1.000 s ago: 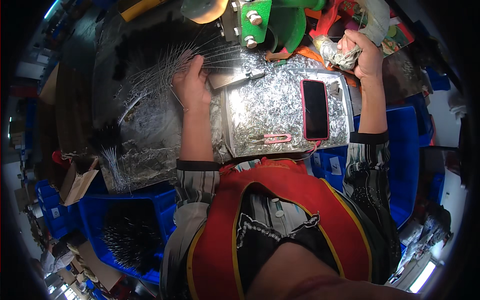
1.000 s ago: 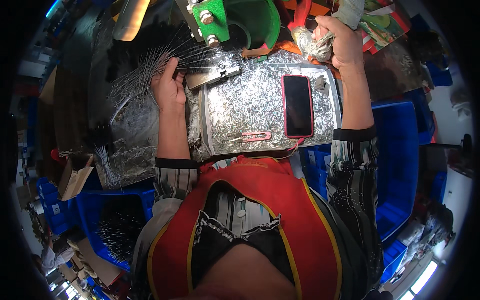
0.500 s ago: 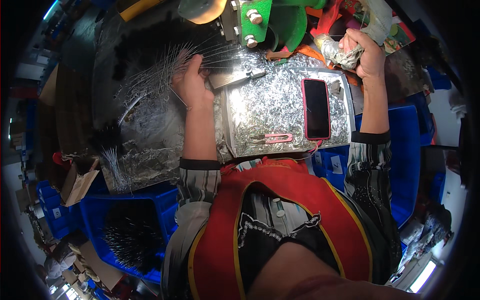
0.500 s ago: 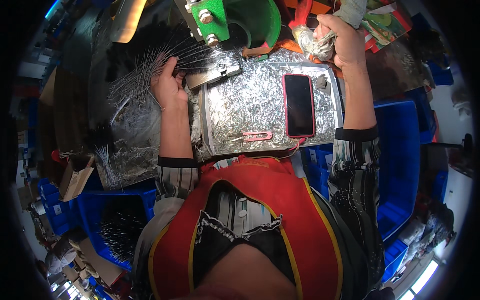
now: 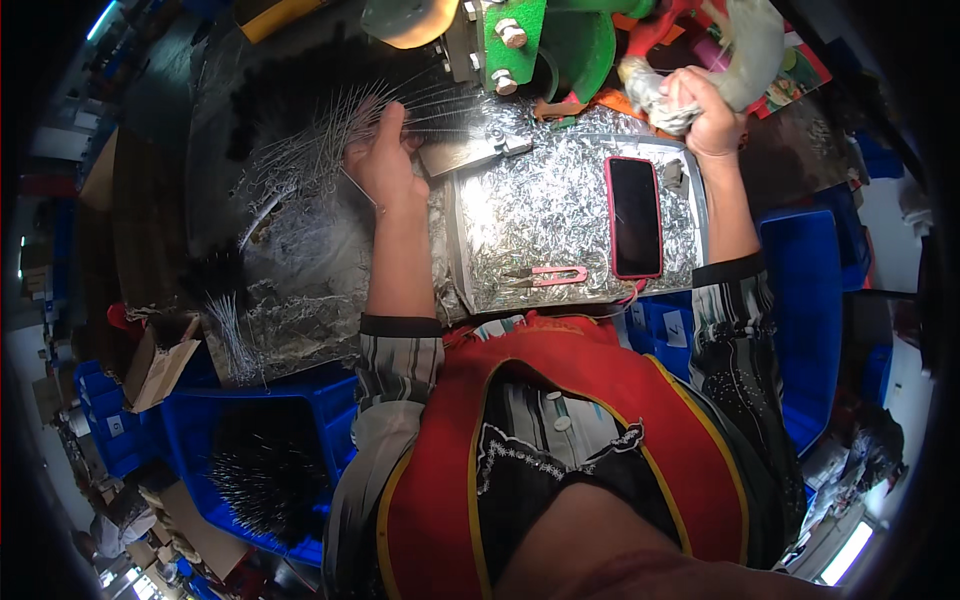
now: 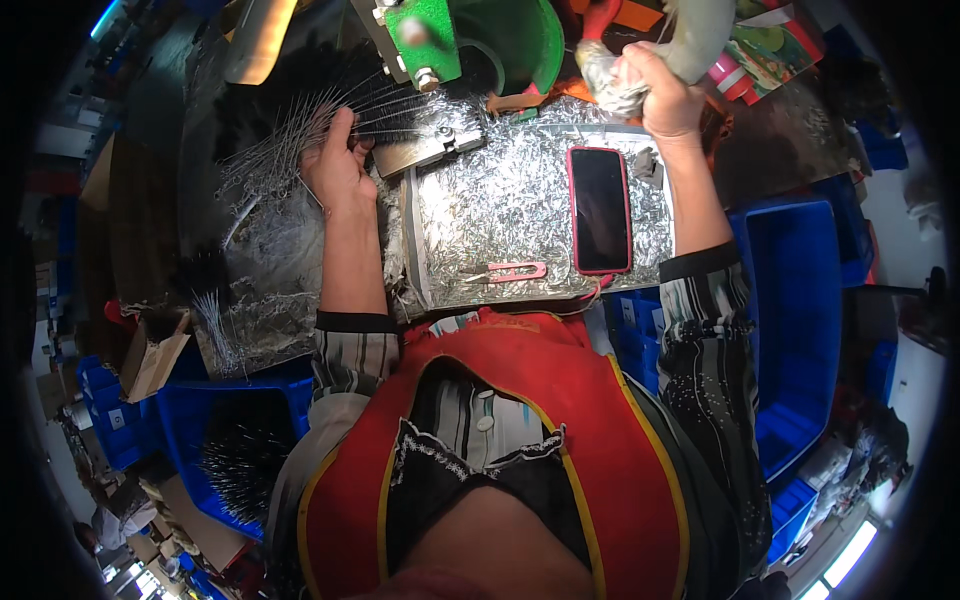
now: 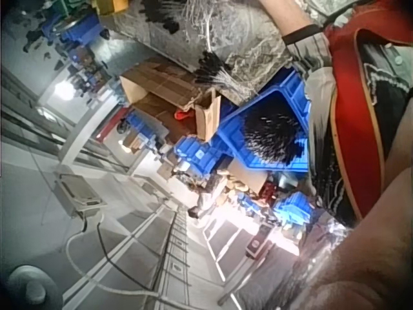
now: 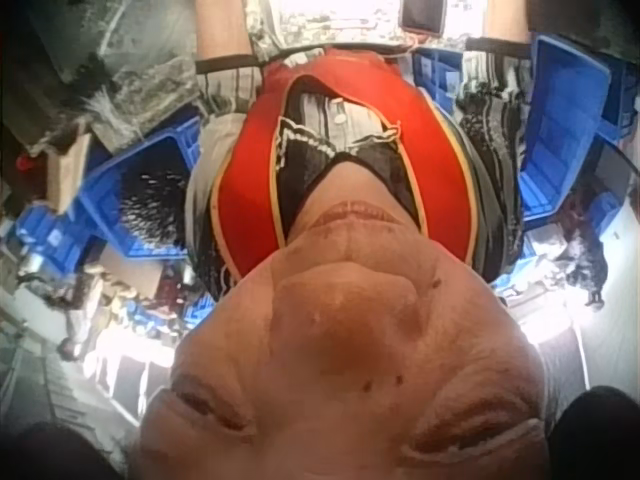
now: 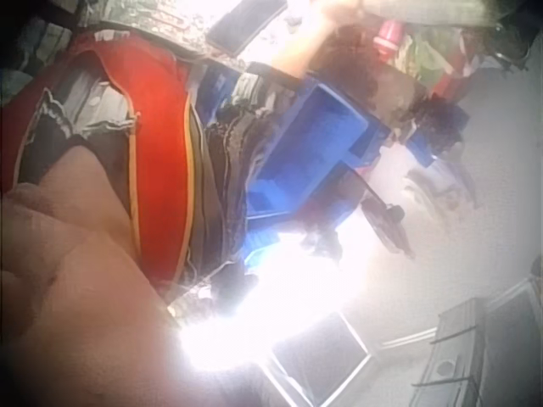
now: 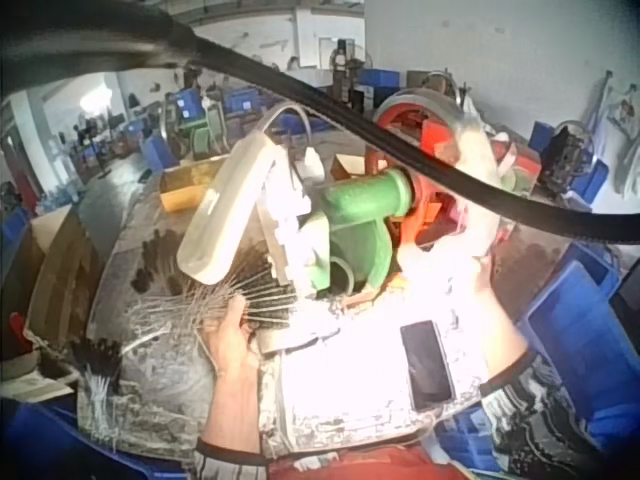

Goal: Assembling bundles of synthetic bristles and securing them using a benchtop machine in a workshop.

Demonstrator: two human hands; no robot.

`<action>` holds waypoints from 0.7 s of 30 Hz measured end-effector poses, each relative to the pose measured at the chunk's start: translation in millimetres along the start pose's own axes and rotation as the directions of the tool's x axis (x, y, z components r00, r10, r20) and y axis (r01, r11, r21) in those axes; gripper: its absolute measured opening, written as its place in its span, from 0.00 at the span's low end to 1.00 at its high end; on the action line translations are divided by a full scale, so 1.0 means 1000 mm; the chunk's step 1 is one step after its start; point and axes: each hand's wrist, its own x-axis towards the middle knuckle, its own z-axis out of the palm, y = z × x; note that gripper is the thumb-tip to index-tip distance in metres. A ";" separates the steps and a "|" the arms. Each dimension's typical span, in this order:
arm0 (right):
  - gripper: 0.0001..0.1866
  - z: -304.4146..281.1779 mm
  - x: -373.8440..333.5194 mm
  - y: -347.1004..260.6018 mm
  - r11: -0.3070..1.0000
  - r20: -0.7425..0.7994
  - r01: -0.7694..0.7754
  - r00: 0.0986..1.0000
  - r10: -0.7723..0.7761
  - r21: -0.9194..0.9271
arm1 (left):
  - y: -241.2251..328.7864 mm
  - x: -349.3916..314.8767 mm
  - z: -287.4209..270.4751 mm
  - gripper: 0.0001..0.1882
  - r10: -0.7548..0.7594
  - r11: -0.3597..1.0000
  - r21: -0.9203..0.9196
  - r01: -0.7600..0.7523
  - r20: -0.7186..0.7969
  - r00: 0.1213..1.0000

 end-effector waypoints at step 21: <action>0.20 -0.002 0.020 -0.039 0.940 0.030 -0.340 0.940 0.340 -0.003 | -0.008 0.006 -0.013 0.15 -0.040 0.997 -0.068 0.037 -0.045 0.998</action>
